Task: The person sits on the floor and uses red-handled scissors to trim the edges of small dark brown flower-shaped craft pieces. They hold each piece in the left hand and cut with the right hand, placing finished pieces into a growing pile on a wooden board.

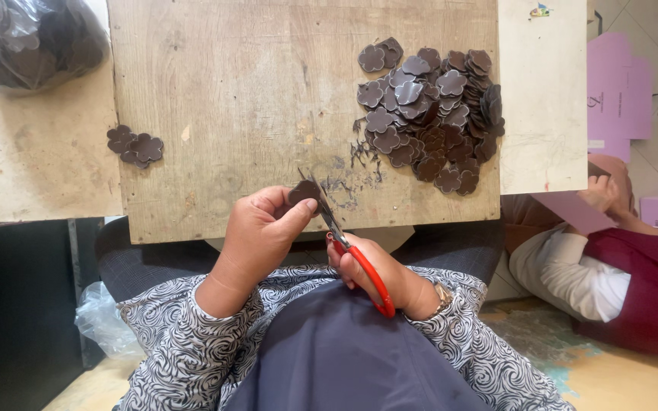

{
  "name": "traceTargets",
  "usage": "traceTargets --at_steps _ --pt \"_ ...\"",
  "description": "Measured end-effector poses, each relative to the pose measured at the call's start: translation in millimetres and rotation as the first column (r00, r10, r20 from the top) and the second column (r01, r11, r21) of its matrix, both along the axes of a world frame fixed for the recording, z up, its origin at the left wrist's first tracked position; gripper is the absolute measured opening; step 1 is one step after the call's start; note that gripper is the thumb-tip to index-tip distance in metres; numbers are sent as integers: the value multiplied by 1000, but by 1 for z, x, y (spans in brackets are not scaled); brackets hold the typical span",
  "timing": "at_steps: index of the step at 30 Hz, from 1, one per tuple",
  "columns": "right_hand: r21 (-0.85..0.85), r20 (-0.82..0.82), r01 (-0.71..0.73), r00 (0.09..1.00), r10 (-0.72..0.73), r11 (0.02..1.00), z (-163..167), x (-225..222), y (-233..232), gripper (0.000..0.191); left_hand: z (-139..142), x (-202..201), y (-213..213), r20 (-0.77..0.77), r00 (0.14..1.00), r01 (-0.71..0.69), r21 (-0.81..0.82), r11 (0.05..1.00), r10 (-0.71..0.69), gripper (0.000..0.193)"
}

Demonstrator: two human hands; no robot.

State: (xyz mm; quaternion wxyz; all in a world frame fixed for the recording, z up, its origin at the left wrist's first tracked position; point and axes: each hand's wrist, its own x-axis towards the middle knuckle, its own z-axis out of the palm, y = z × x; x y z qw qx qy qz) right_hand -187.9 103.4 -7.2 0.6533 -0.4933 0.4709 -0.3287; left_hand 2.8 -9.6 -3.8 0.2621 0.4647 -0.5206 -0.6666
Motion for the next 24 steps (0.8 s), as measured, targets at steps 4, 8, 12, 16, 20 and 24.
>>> traceTargets --at_steps 4,8,12,16,20,24 --pt "23 -5 7 1000 -7 1000 4 0 0 64 -3 0 0 -80 997 -4 36 999 7 15" --pt "24 -26 13 1000 -13 1000 7 0 0 64 -5 1 0 -139 990 3 81 997 8 14" --pt "47 -31 28 999 -27 998 5 2 1 64 -5 2 -1 -125 992 11 66 998 -2 16" --pt "40 -33 7 999 -6 999 2 2 1 68 -4 1 -1 -141 990 23 67 998 -13 15" --pt "-10 -20 -24 1000 24 1000 -2 1 0 74 -2 0 -1 -78 997 27 32 999 -25 15" --pt "-32 -39 -35 999 33 999 -4 1 0 76 -1 -3 1 -127 992 -9 66 998 18 14"
